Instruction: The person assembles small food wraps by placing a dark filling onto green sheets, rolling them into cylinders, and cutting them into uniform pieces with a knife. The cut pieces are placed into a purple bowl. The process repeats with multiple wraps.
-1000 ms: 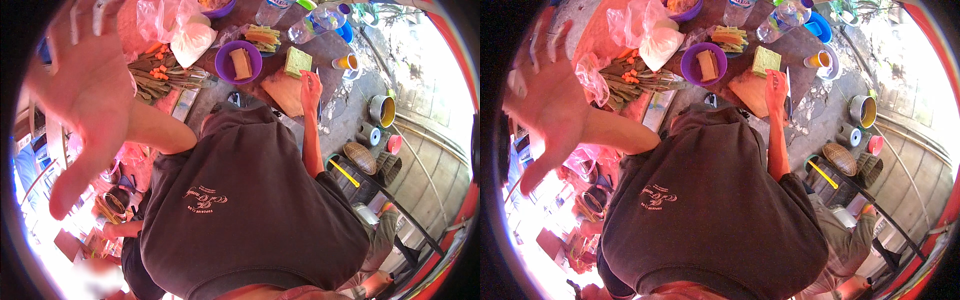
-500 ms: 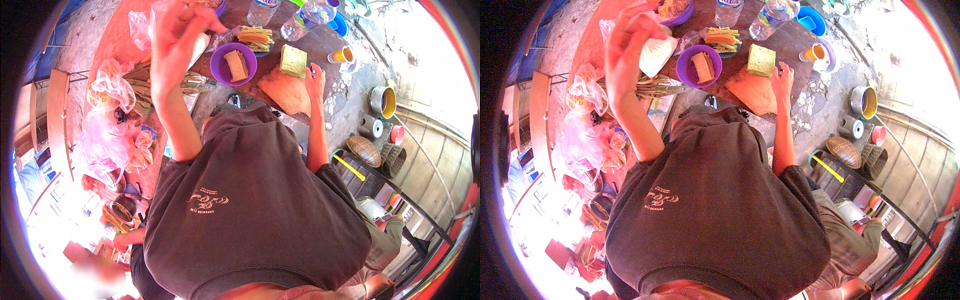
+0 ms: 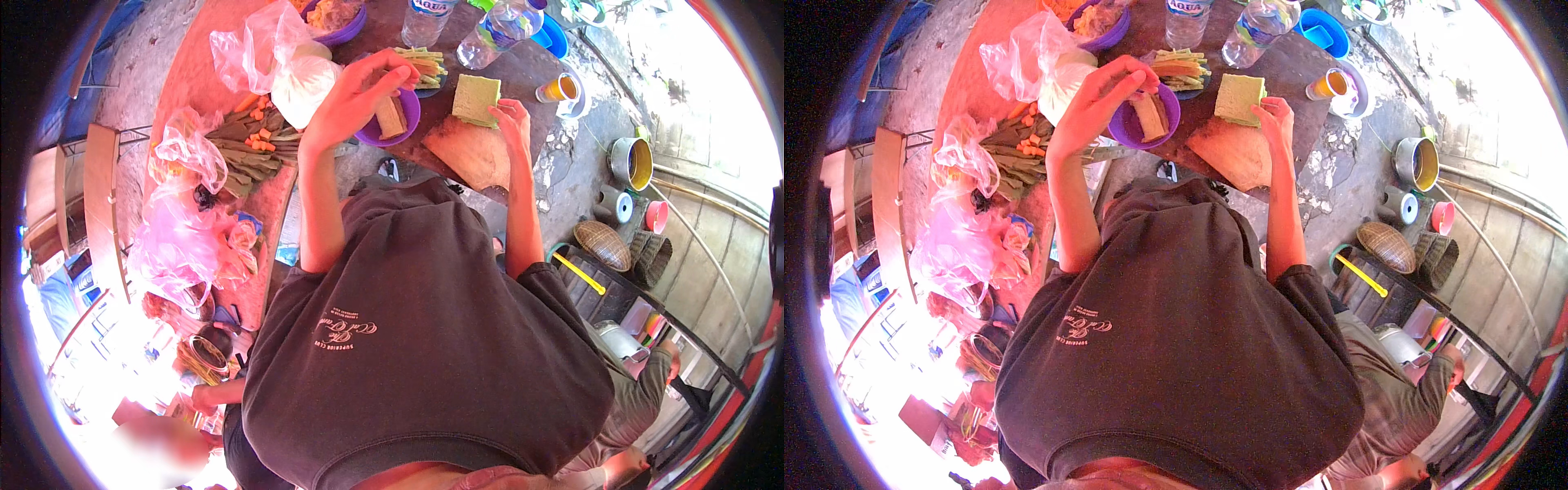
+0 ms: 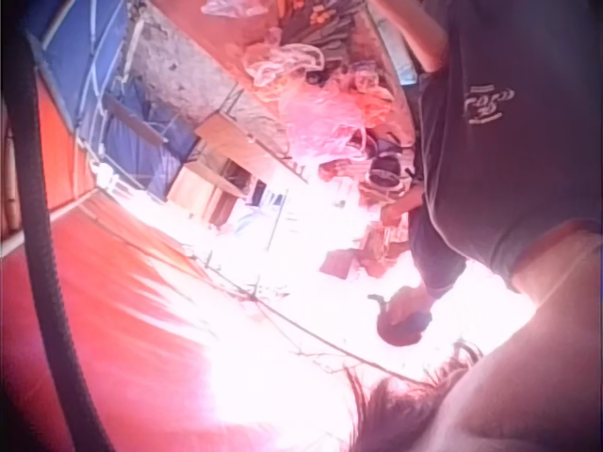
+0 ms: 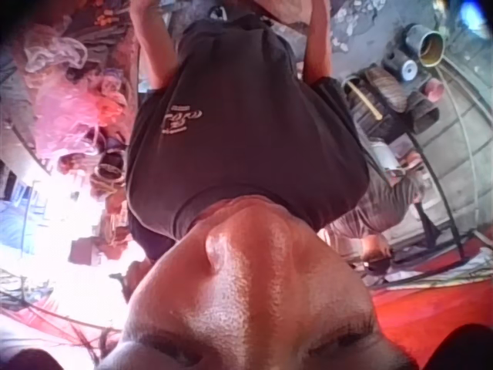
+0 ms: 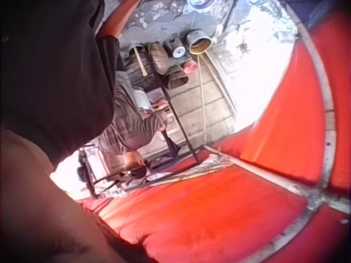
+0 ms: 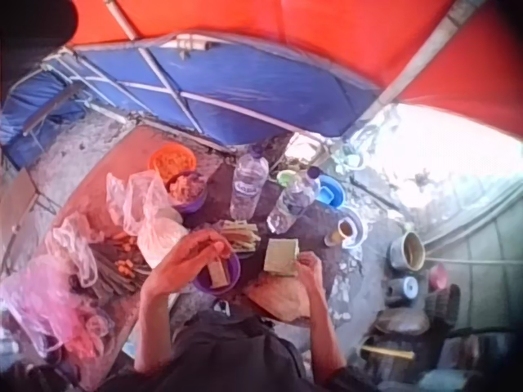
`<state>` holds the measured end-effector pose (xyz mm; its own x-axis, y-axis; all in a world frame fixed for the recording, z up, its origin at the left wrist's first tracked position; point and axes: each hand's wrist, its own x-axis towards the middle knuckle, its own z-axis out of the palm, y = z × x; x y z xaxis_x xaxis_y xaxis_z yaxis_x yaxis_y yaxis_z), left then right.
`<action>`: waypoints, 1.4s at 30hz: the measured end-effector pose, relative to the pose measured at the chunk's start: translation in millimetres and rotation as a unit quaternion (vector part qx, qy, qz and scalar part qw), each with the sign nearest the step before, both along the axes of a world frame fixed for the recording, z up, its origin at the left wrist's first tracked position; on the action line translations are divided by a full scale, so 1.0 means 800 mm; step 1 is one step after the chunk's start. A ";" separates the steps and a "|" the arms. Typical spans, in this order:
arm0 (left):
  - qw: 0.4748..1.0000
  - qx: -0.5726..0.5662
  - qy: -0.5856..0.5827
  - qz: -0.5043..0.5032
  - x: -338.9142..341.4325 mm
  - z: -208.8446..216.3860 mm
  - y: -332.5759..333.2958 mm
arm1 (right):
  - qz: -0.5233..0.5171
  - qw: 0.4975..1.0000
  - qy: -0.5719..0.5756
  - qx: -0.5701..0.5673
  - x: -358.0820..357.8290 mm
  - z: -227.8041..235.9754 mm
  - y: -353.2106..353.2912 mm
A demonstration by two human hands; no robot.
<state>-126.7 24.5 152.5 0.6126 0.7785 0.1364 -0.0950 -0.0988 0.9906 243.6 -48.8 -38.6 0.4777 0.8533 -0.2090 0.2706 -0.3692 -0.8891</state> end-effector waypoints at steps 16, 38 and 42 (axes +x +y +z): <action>0.996 -0.084 -0.010 -0.024 0.033 -0.043 -0.009 | 0.021 0.926 0.375 -0.038 -0.031 0.043 -0.071; 0.982 -0.115 0.142 -0.045 0.149 -0.219 -0.054 | 0.078 0.992 -0.084 -0.059 -0.023 0.007 -0.126; 0.978 -0.085 0.184 -0.039 0.152 -0.237 -0.065 | 0.100 0.989 -0.106 -0.021 -0.017 0.023 -0.111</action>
